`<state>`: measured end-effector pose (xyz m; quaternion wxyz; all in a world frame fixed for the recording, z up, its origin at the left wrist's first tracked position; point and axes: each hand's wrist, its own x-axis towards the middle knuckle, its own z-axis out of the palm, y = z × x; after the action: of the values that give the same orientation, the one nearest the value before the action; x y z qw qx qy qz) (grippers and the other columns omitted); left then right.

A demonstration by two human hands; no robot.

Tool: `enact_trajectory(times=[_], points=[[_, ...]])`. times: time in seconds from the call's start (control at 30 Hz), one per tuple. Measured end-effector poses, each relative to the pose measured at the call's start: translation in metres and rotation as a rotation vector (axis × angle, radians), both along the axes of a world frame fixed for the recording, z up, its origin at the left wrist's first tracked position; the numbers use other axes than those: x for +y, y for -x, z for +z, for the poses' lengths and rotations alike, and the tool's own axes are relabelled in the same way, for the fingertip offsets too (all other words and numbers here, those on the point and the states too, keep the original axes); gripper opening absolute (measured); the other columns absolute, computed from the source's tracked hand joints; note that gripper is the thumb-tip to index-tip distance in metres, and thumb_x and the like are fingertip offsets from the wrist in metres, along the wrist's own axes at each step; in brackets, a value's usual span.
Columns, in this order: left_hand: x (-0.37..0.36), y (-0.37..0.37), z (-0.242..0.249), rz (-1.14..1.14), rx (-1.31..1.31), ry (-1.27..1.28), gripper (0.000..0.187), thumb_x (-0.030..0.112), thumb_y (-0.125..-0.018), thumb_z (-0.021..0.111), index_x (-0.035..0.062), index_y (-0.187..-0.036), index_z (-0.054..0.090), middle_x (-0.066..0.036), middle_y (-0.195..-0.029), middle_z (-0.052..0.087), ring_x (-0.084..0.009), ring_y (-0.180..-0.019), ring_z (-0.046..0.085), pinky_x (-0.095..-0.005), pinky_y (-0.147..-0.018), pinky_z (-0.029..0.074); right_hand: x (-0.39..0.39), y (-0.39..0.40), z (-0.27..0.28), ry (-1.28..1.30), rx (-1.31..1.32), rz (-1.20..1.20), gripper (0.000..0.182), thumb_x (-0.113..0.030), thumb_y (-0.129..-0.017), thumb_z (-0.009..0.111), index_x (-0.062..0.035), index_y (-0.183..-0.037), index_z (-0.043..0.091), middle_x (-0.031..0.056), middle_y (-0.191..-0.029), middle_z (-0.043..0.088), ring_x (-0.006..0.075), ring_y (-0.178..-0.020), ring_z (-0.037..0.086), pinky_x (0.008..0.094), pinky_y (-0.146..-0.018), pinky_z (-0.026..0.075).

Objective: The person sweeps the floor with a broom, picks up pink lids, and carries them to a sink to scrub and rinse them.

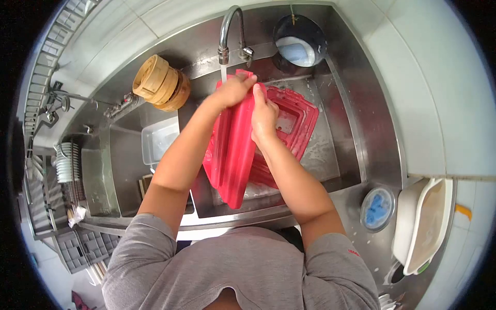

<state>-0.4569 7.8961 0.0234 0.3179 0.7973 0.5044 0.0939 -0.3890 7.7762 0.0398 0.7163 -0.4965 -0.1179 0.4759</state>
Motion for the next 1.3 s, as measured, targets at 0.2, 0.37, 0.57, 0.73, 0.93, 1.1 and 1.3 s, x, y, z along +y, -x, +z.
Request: enact_trajectory(times=[0.2,0.37,0.57,0.73,0.93,1.1,1.3], points=[[0.049,0.030,-0.025,-0.041,0.039,-0.067,0.064,0.055,-0.090,0.041,0.0099,-0.135,0.043,-0.020,-0.134,0.047,-0.0332,-0.121,0.048,-0.0371,-0.101,0.037,-0.023,0.017,0.010,-0.026,0.056,-0.022,0.036,-0.033,-0.089,0.062,0.0027,-0.096,0.066,0.0054,-0.091,0.064,0.0105,-0.080,0.057,0.0283,-0.073,0.047],[0.064,0.061,0.002,0.018,-0.230,0.108,0.050,0.051,-0.085,0.057,0.0072,-0.108,0.062,-0.008,-0.096,0.065,-0.0177,-0.084,0.060,-0.0298,-0.072,0.048,-0.029,-0.004,0.000,-0.097,0.072,0.042,0.037,-0.033,-0.087,0.063,0.0007,-0.103,0.064,0.0078,-0.096,0.066,0.0141,-0.084,0.062,0.0301,-0.080,0.049],[-0.004,0.104,0.060,-0.236,-0.258,0.140,0.030,0.033,-0.090,0.058,0.0022,-0.092,0.061,-0.003,-0.075,0.059,-0.0127,-0.072,0.051,-0.0306,-0.071,0.045,-0.060,-0.077,0.005,-0.129,0.125,0.387,0.041,-0.037,-0.087,0.061,-0.0010,-0.106,0.063,0.0101,-0.105,0.065,0.0179,-0.094,0.062,0.0331,-0.084,0.049],[-0.066,0.132,0.060,-0.282,-0.339,0.085,0.025,0.022,-0.094,0.052,0.0012,-0.107,0.059,-0.008,-0.086,0.063,-0.0110,-0.085,0.054,-0.0289,-0.081,0.044,0.013,-0.135,0.034,0.118,-0.751,0.172,0.030,-0.033,-0.088,0.060,-0.0065,-0.074,0.059,-0.0021,-0.064,0.053,0.0065,-0.056,0.046,0.0230,-0.054,0.038],[-0.100,0.165,0.065,-0.171,-0.375,0.342,0.030,0.030,-0.094,0.052,0.0064,-0.107,0.063,-0.010,-0.079,0.066,-0.0161,-0.071,0.059,-0.0313,-0.073,0.048,0.162,-0.181,0.020,0.339,-1.746,0.180,0.034,-0.021,-0.078,0.063,-0.0144,-0.112,0.062,0.0144,-0.113,0.060,0.0308,-0.100,0.060,0.0366,-0.087,0.047],[-0.121,0.161,0.065,0.034,-0.255,0.201,0.036,0.034,-0.094,0.046,0.0028,-0.097,0.063,-0.022,-0.081,0.062,-0.0374,-0.078,0.061,-0.0401,-0.073,0.047,0.239,-0.228,-0.088,0.621,-1.891,0.837,0.050,-0.025,-0.083,0.049,-0.0167,-0.132,0.049,0.0160,-0.138,0.042,0.0318,-0.126,0.043,0.0401,-0.105,0.034],[-0.121,0.117,0.086,0.049,-0.143,0.222,0.036,0.034,-0.093,0.048,0.0013,-0.093,0.063,-0.023,-0.077,0.061,-0.0353,-0.075,0.061,-0.0391,-0.071,0.046,0.188,-0.207,-0.026,0.259,-1.578,0.221,0.045,-0.007,-0.068,0.057,-0.0106,-0.112,0.063,0.0191,-0.105,0.062,0.0324,-0.100,0.060,0.0372,-0.084,0.046]])
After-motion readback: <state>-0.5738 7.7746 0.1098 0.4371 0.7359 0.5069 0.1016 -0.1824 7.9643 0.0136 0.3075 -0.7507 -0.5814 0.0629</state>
